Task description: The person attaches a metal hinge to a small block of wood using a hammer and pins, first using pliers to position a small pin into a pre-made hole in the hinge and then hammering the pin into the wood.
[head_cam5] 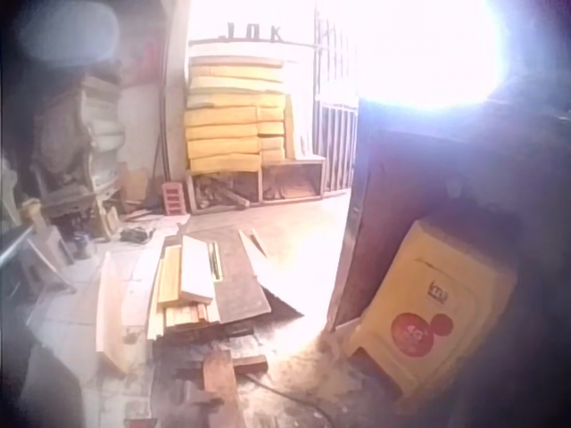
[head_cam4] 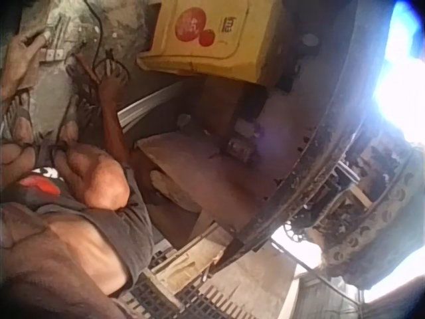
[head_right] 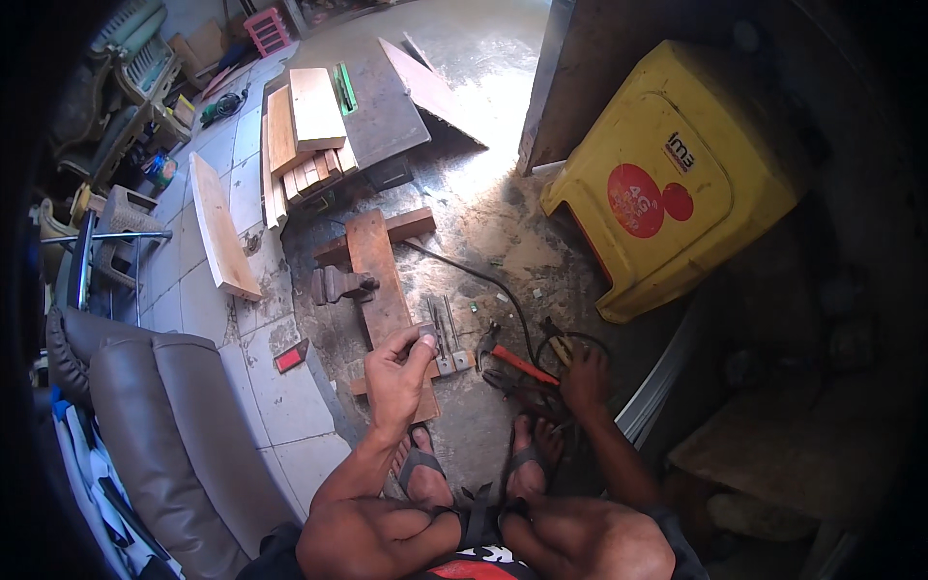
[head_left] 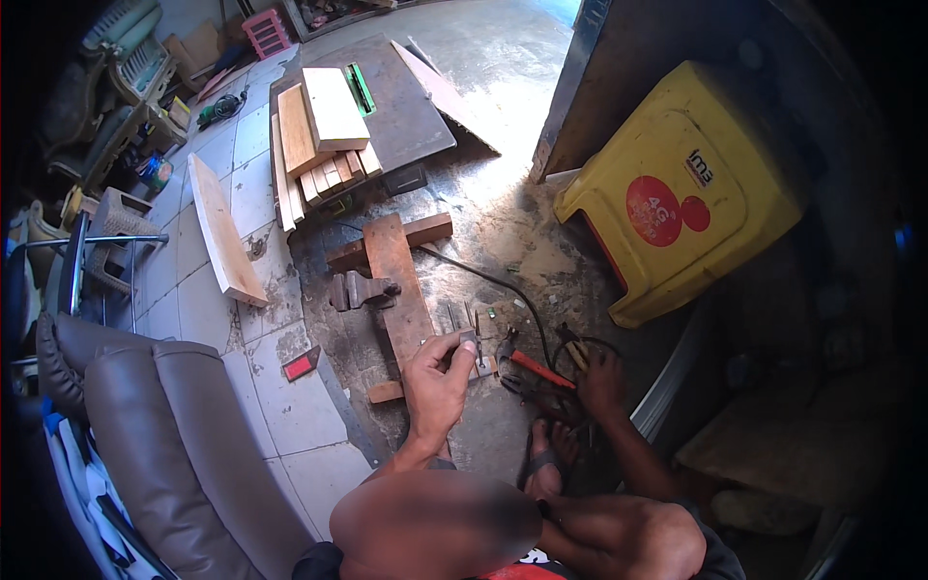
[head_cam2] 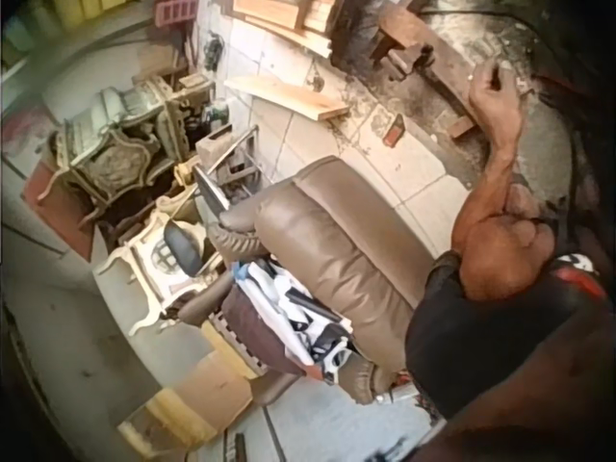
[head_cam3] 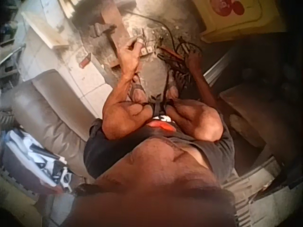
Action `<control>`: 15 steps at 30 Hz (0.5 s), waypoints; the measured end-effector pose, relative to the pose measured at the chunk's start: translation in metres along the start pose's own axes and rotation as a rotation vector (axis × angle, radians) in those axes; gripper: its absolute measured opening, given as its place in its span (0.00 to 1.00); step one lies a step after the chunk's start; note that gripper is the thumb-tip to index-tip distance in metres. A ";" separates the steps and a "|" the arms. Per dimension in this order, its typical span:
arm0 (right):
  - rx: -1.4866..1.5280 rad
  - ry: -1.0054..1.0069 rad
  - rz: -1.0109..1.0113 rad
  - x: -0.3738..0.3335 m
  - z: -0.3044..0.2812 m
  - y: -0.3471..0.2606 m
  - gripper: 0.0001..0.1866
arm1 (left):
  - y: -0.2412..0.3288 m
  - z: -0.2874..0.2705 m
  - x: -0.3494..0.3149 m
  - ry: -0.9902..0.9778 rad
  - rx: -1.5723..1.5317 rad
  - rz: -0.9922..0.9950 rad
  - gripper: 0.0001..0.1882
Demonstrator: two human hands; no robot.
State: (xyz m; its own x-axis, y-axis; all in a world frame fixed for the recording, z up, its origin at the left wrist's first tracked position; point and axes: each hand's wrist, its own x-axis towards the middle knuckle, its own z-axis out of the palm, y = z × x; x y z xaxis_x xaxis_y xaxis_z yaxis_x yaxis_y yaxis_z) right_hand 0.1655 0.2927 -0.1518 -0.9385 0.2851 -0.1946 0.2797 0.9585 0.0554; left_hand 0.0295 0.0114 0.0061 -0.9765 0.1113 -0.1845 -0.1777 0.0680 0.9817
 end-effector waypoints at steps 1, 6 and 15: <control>0.082 0.002 -0.010 0.000 -0.004 -0.004 0.35 | 0.001 -0.002 0.000 0.005 -0.008 0.001 0.12; 0.597 -0.026 -0.037 -0.004 -0.035 -0.027 0.32 | 0.003 0.002 0.001 -0.011 -0.060 -0.022 0.12; 0.816 0.248 -0.368 0.007 -0.177 -0.115 0.17 | -0.003 0.008 0.002 -0.119 -0.259 -0.194 0.10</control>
State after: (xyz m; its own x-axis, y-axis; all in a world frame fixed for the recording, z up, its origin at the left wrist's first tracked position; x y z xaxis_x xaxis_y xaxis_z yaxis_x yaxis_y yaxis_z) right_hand 0.0912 0.1852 0.0140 -0.9865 0.0461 0.1569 -0.0766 0.7172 -0.6926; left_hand 0.0296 0.0198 0.0022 -0.9030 0.2367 -0.3585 -0.3990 -0.1528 0.9041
